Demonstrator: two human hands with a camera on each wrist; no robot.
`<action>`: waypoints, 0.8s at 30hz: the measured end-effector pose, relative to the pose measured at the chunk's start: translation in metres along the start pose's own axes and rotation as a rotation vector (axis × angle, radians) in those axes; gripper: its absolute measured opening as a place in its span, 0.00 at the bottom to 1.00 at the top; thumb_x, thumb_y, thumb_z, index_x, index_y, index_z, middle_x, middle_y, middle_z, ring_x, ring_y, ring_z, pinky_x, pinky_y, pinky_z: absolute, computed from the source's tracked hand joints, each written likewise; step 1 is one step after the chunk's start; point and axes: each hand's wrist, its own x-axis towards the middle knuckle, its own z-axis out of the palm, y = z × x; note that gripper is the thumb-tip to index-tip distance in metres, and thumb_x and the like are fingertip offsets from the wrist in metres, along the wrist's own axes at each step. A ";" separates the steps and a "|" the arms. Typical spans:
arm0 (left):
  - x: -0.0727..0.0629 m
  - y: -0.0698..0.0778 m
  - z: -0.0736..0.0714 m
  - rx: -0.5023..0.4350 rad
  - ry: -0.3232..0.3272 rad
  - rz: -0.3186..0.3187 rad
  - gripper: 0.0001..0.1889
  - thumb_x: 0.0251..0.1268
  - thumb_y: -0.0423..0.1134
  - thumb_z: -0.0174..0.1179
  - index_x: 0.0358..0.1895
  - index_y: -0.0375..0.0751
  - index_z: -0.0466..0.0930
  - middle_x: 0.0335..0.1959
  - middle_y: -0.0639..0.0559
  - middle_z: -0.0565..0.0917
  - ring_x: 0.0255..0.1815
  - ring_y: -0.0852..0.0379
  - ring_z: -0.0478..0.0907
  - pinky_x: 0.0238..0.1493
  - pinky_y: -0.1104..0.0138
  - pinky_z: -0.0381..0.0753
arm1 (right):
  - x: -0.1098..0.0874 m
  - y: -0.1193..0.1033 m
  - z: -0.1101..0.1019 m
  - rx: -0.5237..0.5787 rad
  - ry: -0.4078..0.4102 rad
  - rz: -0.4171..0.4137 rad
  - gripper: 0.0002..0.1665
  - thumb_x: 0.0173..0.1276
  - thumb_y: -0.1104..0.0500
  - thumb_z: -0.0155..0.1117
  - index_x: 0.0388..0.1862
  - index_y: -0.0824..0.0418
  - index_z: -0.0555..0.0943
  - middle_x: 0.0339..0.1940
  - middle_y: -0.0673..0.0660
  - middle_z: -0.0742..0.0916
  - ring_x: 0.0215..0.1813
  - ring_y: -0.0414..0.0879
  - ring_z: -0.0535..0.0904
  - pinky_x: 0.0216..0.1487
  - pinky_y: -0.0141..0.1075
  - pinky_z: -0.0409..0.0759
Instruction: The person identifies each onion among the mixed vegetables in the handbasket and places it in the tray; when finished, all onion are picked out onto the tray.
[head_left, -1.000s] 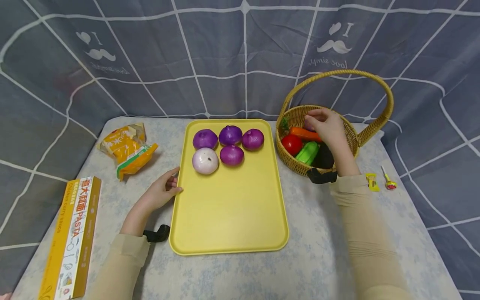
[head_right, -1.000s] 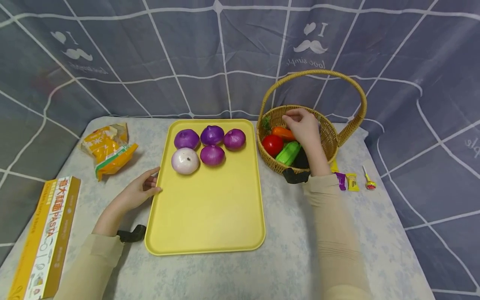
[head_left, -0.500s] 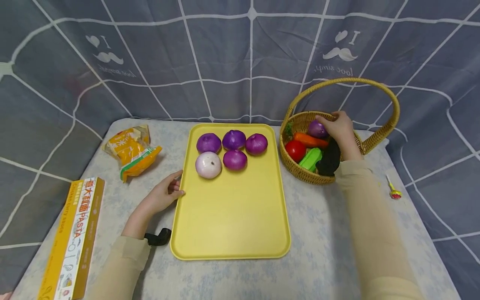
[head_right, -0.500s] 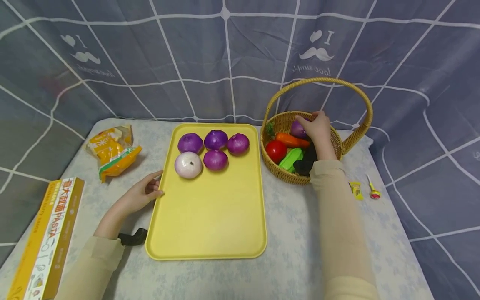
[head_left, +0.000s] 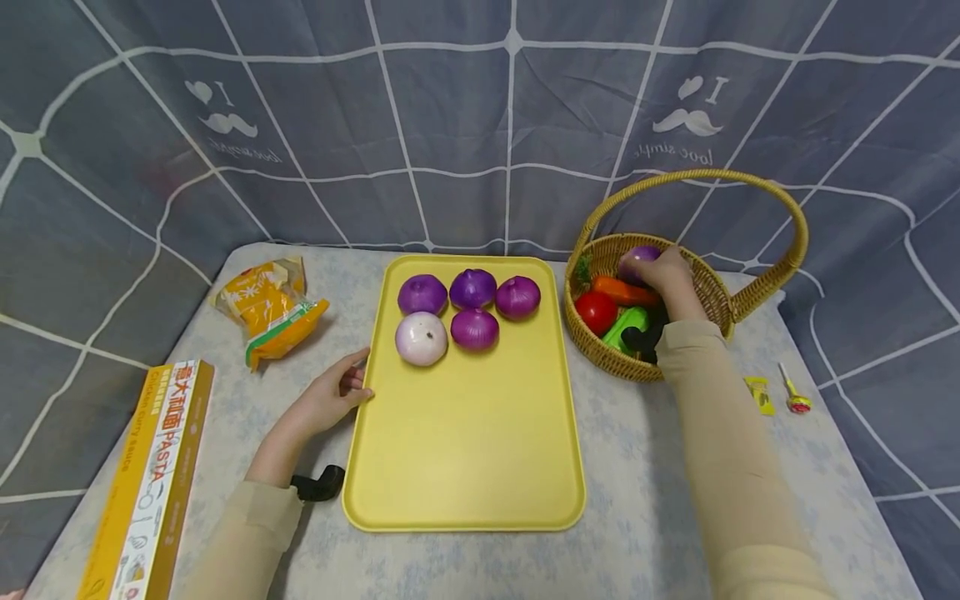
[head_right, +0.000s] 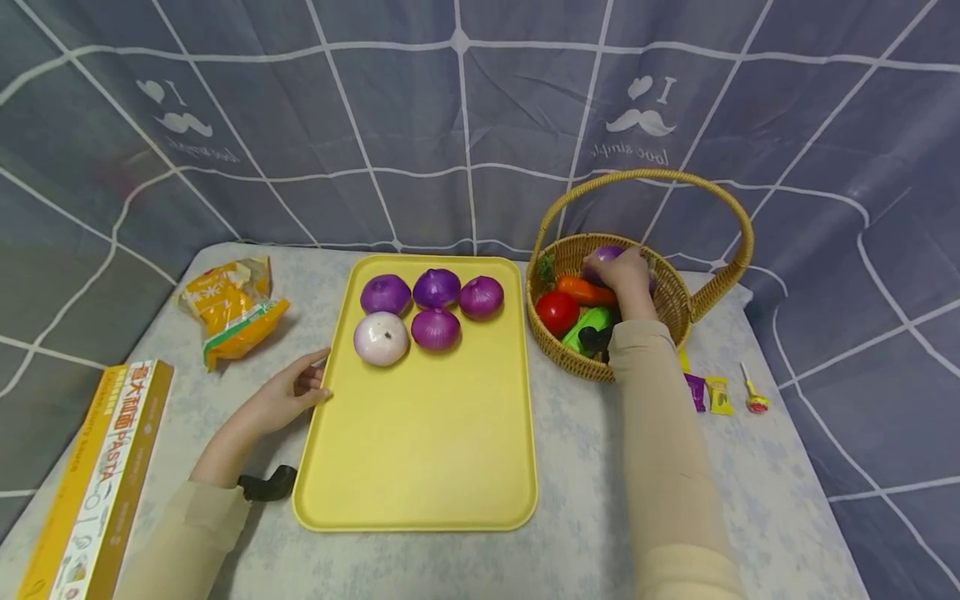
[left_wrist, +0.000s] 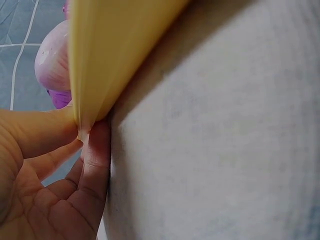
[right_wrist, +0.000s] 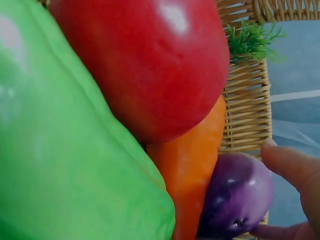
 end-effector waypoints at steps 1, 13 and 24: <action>0.000 0.000 0.000 0.002 0.002 0.002 0.34 0.71 0.31 0.56 0.76 0.32 0.53 0.51 0.37 0.74 0.49 0.48 0.72 0.49 0.62 0.74 | 0.001 0.000 0.000 -0.014 0.007 0.002 0.53 0.66 0.41 0.60 0.73 0.78 0.54 0.68 0.76 0.68 0.68 0.67 0.66 0.73 0.54 0.63; -0.001 -0.001 -0.001 -0.010 -0.016 -0.002 0.35 0.71 0.31 0.57 0.77 0.32 0.52 0.49 0.39 0.74 0.48 0.49 0.71 0.50 0.59 0.73 | 0.007 0.006 0.005 -0.072 -0.009 0.024 0.56 0.65 0.37 0.56 0.72 0.80 0.51 0.67 0.77 0.68 0.67 0.69 0.65 0.73 0.56 0.60; 0.000 -0.001 -0.003 -0.018 -0.015 0.002 0.35 0.71 0.31 0.57 0.77 0.32 0.52 0.50 0.38 0.74 0.49 0.48 0.71 0.51 0.58 0.72 | -0.010 -0.004 -0.011 0.256 -0.094 -0.048 0.62 0.68 0.39 0.58 0.75 0.77 0.37 0.74 0.77 0.55 0.71 0.64 0.64 0.69 0.49 0.69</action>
